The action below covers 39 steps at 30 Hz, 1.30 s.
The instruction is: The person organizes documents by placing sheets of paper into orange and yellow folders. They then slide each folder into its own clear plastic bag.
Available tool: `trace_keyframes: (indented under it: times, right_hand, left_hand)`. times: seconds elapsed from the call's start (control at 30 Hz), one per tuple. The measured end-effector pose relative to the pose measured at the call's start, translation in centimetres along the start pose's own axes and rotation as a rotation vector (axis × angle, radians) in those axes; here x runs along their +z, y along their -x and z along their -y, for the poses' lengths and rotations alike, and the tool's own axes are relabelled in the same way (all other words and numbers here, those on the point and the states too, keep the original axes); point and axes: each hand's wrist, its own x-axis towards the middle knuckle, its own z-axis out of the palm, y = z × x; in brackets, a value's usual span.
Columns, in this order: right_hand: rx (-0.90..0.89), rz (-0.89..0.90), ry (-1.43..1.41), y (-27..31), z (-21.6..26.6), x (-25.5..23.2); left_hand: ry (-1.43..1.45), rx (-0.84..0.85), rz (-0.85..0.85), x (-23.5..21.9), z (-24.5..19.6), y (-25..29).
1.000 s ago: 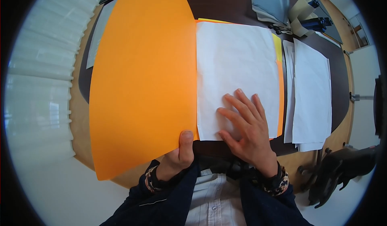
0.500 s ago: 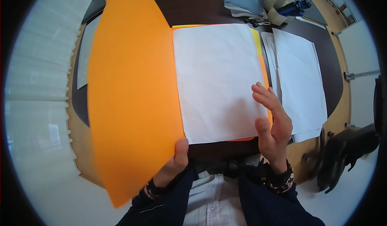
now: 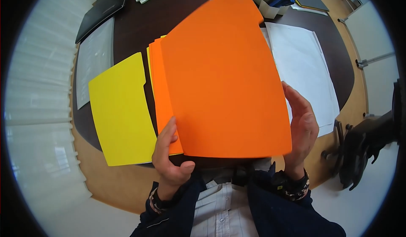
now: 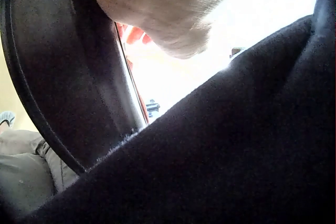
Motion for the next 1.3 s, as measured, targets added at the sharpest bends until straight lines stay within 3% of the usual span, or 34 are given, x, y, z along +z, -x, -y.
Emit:
trace_keyframes:
  times: [0.17,0.37,0.57,0.67,0.87,0.93,1.0,1.17,1.3]
  right_hand:
    - [-0.042,-0.049,0.006,-0.1,0.7,0.1]
    - [-0.032,0.232,0.387,0.1,-0.3,0.8]
    - [-0.093,0.300,0.538,0.6,-0.8,1.7]
    - [-0.122,0.308,0.578,0.8,-1.2,1.8]
    - [-0.145,0.307,0.528,1.0,-1.7,1.6]
    - [-0.124,0.287,0.424,1.4,-2.3,1.0]
    - [-0.102,0.244,0.324,1.7,-2.6,0.9]
    - [-0.078,0.245,0.293,1.9,-2.5,1.1]
    - [-0.088,0.258,0.312,1.8,-2.6,1.1]
  left_hand:
    - [0.032,-0.075,-0.036,0.0,-0.2,0.0]
    - [0.132,-0.241,-0.025,-0.2,-0.9,-0.7]
    - [0.427,-0.471,-0.057,-1.0,-2.4,-2.9]
    - [0.574,-0.618,-0.048,-1.8,-1.9,-4.0]
    - [0.729,-0.670,-0.048,-0.5,-2.2,-4.5]
    - [0.747,-0.663,-0.139,-0.8,-2.2,-4.7]
    - [0.830,-0.632,-0.132,-2.3,-1.0,-4.7]
    - [0.732,-0.586,-0.254,-10.5,2.6,-4.4]
    - [0.566,-0.649,-0.350,-17.0,6.0,-3.2]
